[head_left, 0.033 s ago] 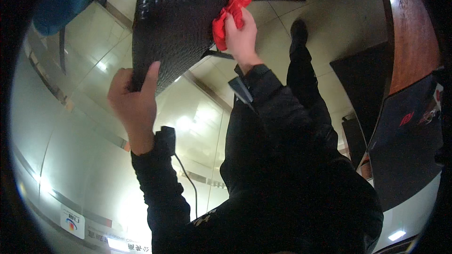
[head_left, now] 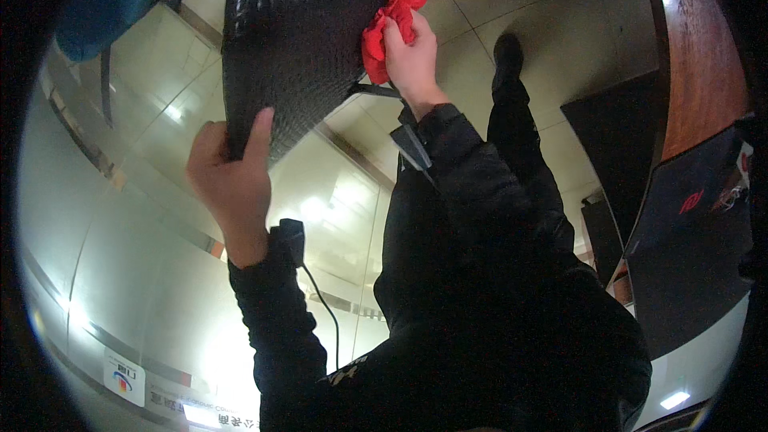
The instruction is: The person wipes a white office chair with a red cloth, then walks to a black wicker chair and wipes its seat and back. The person then walks through the office and exits through a glass door.
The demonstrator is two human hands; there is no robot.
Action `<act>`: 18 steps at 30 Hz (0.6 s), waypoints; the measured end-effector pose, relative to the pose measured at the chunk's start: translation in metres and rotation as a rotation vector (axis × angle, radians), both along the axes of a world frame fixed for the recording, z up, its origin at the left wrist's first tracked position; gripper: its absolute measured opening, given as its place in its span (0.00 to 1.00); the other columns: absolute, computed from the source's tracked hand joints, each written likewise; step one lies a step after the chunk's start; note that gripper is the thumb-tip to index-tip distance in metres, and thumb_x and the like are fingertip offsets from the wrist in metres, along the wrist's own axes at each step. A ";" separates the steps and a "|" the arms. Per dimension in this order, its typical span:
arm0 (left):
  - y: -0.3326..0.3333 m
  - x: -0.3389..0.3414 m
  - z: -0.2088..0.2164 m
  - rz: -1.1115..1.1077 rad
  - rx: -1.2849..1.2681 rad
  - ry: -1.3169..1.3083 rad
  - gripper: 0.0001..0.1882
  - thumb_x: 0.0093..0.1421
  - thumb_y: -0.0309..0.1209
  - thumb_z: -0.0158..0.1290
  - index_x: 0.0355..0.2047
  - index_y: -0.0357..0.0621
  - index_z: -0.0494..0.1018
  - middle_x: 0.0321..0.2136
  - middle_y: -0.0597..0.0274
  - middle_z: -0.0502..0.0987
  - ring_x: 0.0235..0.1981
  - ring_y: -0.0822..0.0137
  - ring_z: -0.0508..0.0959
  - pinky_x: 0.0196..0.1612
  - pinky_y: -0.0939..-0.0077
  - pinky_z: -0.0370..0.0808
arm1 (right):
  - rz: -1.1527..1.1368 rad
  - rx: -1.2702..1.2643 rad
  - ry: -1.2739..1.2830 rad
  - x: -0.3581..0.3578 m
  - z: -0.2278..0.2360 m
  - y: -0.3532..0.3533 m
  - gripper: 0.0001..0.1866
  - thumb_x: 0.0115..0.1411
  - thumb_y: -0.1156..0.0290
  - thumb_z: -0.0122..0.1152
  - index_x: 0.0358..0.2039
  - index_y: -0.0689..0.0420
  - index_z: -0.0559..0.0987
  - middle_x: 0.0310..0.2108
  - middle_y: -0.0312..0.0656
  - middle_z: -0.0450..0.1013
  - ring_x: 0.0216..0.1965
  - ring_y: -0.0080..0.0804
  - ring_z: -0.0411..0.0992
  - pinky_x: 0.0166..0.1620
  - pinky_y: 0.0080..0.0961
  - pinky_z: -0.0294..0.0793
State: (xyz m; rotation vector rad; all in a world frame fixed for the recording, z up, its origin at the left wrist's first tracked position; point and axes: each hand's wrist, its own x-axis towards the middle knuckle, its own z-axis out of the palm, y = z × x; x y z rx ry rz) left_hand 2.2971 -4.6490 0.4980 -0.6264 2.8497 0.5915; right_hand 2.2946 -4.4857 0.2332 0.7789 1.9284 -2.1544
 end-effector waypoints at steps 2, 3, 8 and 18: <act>0.014 0.000 0.000 0.034 0.025 0.043 0.21 0.58 0.36 0.72 0.22 0.37 0.72 0.19 0.64 0.70 0.23 0.74 0.67 0.28 0.74 0.65 | 0.062 -0.072 0.072 -0.023 0.009 0.006 0.17 0.63 0.71 0.65 0.51 0.65 0.82 0.50 0.54 0.80 0.53 0.48 0.78 0.60 0.36 0.74; 0.018 0.000 0.000 0.073 0.034 0.043 0.21 0.58 0.36 0.72 0.23 0.37 0.72 0.19 0.64 0.70 0.23 0.73 0.68 0.29 0.74 0.66 | 0.096 -0.086 0.022 -0.033 0.020 0.008 0.17 0.63 0.71 0.65 0.51 0.65 0.82 0.51 0.53 0.80 0.54 0.47 0.78 0.60 0.35 0.74; 0.015 -0.020 -0.016 -0.014 0.004 0.171 0.16 0.67 0.34 0.58 0.27 0.34 0.73 0.21 0.56 0.72 0.24 0.67 0.71 0.30 0.69 0.69 | 0.370 0.104 0.527 -0.042 0.129 -0.011 0.29 0.48 0.65 0.68 0.54 0.53 0.84 0.57 0.54 0.77 0.50 0.55 0.75 0.57 0.42 0.76; 0.033 -0.048 -0.021 0.211 -0.010 0.166 0.25 0.74 0.38 0.55 0.21 0.34 0.68 0.16 0.68 0.61 0.24 0.78 0.61 0.26 0.72 0.59 | 0.373 0.413 0.263 -0.076 0.064 -0.003 0.26 0.57 0.62 0.70 0.58 0.48 0.83 0.58 0.54 0.78 0.53 0.57 0.77 0.59 0.47 0.76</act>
